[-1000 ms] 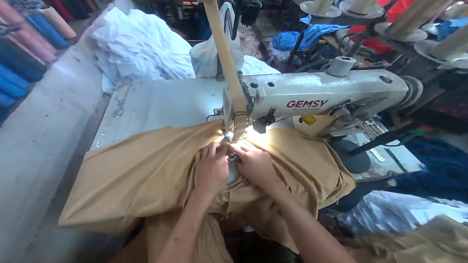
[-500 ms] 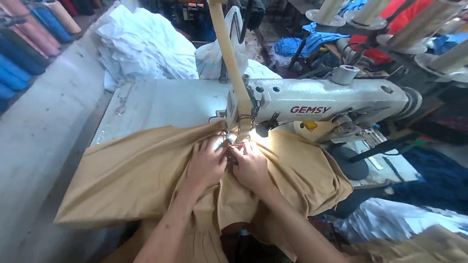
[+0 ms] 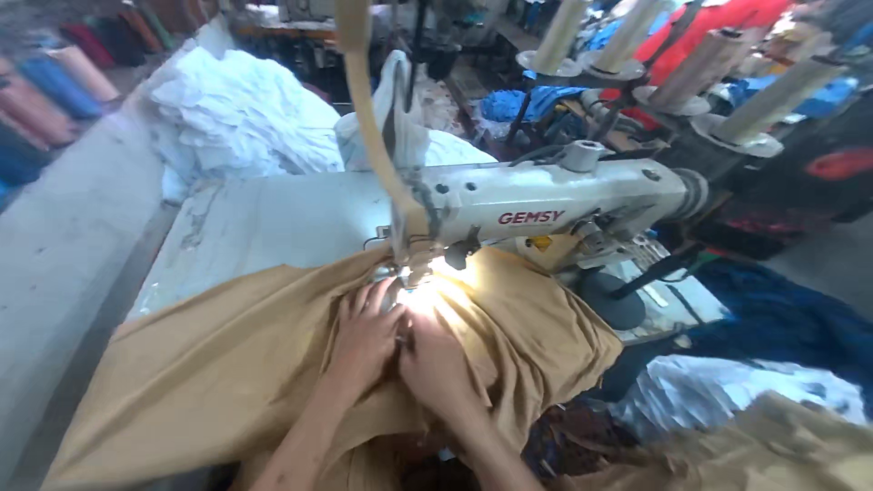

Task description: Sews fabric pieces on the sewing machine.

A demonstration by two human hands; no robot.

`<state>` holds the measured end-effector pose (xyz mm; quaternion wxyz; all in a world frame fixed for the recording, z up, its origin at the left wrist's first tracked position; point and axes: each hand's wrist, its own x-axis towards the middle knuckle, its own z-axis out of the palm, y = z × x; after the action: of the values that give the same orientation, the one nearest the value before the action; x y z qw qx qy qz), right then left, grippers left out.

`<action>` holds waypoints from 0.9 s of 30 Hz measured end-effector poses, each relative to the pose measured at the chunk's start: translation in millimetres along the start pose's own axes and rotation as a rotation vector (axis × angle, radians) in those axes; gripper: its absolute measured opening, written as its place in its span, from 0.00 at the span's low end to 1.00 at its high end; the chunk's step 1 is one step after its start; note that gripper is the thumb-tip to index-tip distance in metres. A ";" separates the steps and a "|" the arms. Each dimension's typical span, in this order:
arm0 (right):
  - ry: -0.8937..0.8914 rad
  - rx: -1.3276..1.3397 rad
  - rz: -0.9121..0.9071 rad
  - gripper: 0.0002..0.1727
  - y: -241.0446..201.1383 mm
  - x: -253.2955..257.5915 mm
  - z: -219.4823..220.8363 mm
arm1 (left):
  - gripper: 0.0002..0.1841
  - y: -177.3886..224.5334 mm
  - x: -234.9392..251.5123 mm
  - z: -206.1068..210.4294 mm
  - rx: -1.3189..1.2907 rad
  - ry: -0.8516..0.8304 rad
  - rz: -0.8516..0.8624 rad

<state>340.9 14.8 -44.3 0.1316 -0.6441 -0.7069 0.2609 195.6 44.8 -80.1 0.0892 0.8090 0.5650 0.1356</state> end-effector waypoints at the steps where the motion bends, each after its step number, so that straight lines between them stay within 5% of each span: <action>1: 0.050 -0.063 0.032 0.27 -0.5 0.2 8.7 | 0.19 -4.0 0.4 0.8 -0.002 -0.009 0.023; 7: 0.309 -0.250 -0.150 0.25 26.7 26.4 22.2 | 0.15 -22.1 9.2 13.6 0.011 0.182 0.172; 12: 0.250 -0.262 -0.387 0.24 50.5 44.5 11.2 | 0.14 -18.9 13.8 12.1 0.007 0.210 0.149; 22: 0.229 -0.296 -0.492 0.18 65.2 67.3 2.5 | 0.16 45.7 23.0 9.4 0.047 0.214 -0.373; 27: 0.290 -0.236 -0.529 0.23 74.0 57.7 6.9 | 0.17 26.5 24.2 24.7 0.106 0.310 -0.322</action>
<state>391.7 72.5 -98.5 0.2187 -0.4793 -0.8490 0.0393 235.0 58.6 -92.8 -0.0210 0.6814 0.7001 0.2124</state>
